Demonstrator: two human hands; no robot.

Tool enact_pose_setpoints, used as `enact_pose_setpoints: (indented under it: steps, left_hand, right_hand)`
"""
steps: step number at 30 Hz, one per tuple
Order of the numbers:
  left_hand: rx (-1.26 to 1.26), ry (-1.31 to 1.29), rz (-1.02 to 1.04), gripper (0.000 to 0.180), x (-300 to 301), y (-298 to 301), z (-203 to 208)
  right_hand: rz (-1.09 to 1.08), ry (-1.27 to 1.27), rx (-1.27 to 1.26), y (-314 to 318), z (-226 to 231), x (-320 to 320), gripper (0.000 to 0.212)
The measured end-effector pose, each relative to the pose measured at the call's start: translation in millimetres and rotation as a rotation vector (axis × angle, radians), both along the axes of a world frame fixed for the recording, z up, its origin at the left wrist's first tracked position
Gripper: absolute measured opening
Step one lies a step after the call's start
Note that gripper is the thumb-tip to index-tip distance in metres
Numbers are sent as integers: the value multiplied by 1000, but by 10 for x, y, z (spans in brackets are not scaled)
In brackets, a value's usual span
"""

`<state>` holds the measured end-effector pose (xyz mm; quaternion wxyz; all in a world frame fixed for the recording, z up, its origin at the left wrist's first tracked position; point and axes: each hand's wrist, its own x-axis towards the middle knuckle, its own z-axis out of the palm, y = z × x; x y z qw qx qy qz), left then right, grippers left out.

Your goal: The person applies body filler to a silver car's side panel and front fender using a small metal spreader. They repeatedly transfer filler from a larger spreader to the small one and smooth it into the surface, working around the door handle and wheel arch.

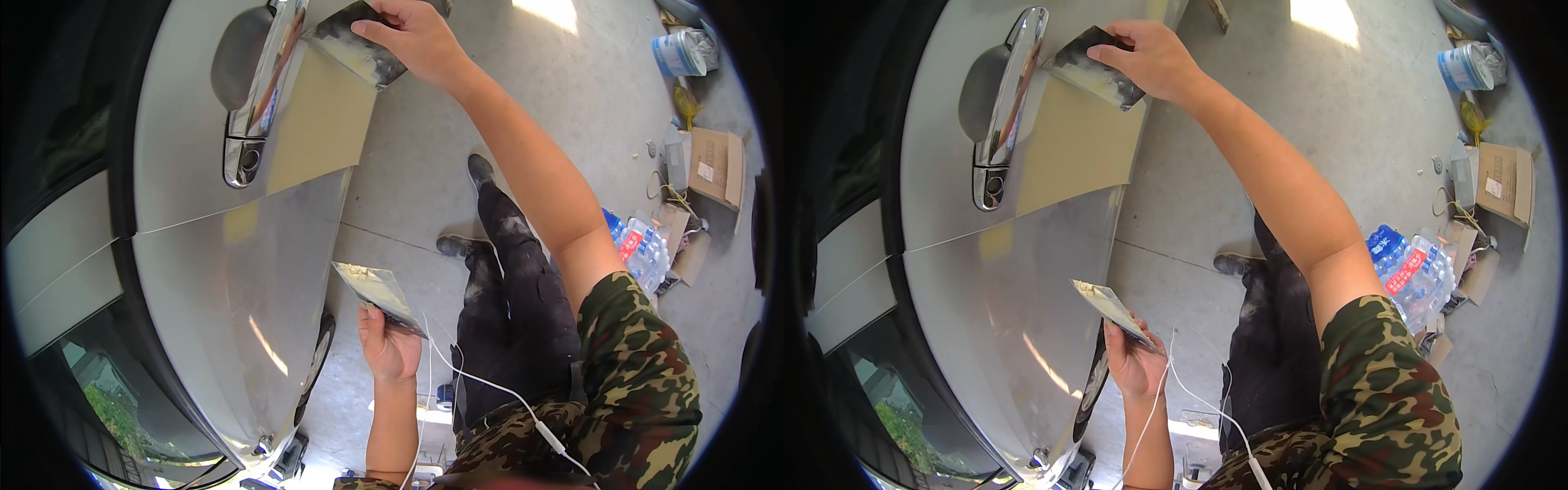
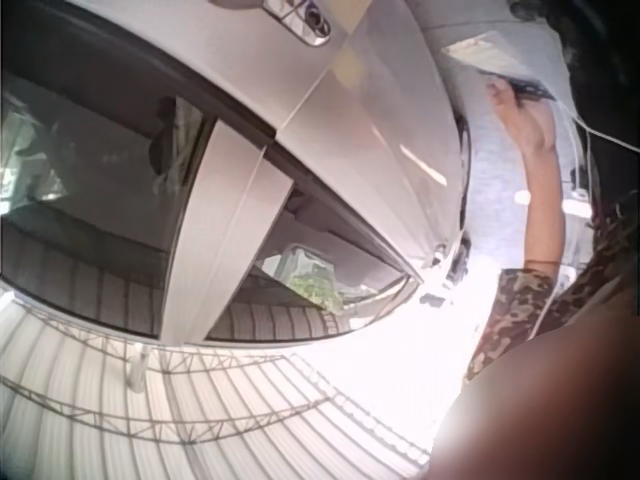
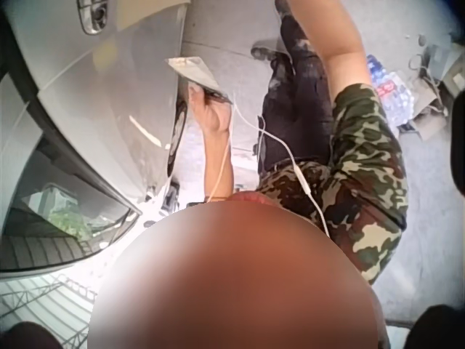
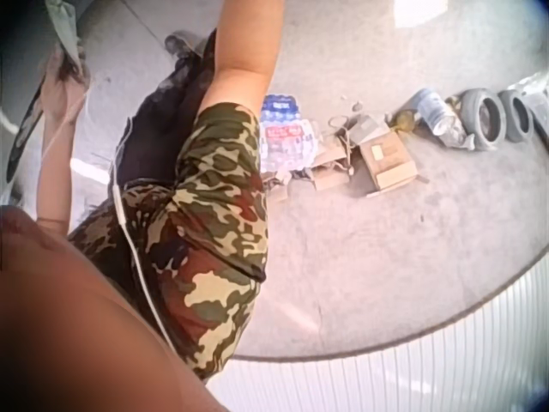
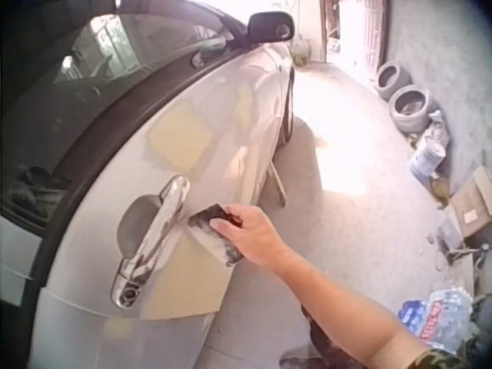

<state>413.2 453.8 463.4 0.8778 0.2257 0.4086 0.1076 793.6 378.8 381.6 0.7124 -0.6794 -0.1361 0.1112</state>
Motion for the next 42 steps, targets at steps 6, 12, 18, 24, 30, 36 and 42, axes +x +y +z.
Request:
enact_pose_setpoints:
  steps: [6, 12, 18, 24, 30, 36, 42]
  left_hand:
    - [-6, 6, 11, 27, 4, -18, -9]
    - [4, 10, 2, 26, 9, -15, -5]
    - [-12, 10, 6, 26, 25, -40, 13]
    - [-4, 19, 19, 25, 38, -60, 33]
    - [-1, 34, 28, 25, 46, -99, 39]
    - [-1, 37, 28, 24, 52, -126, 60]
    - [19, 51, 19, 24, 59, -132, 97]
  right_hand:
    - [-4, -11, -23, -30, 14, -14, 28]
    - [-4, -18, 7, 12, -49, -31, 29]
    - [7, -9, 3, 19, -135, -47, 29]
    - [29, 30, 26, 78, -162, -127, 29]
    - [60, 113, 54, 108, -170, -262, 28]
    - [60, 134, 60, 181, -143, -385, 28]
    - [71, 207, 110, 206, -100, -499, 29]
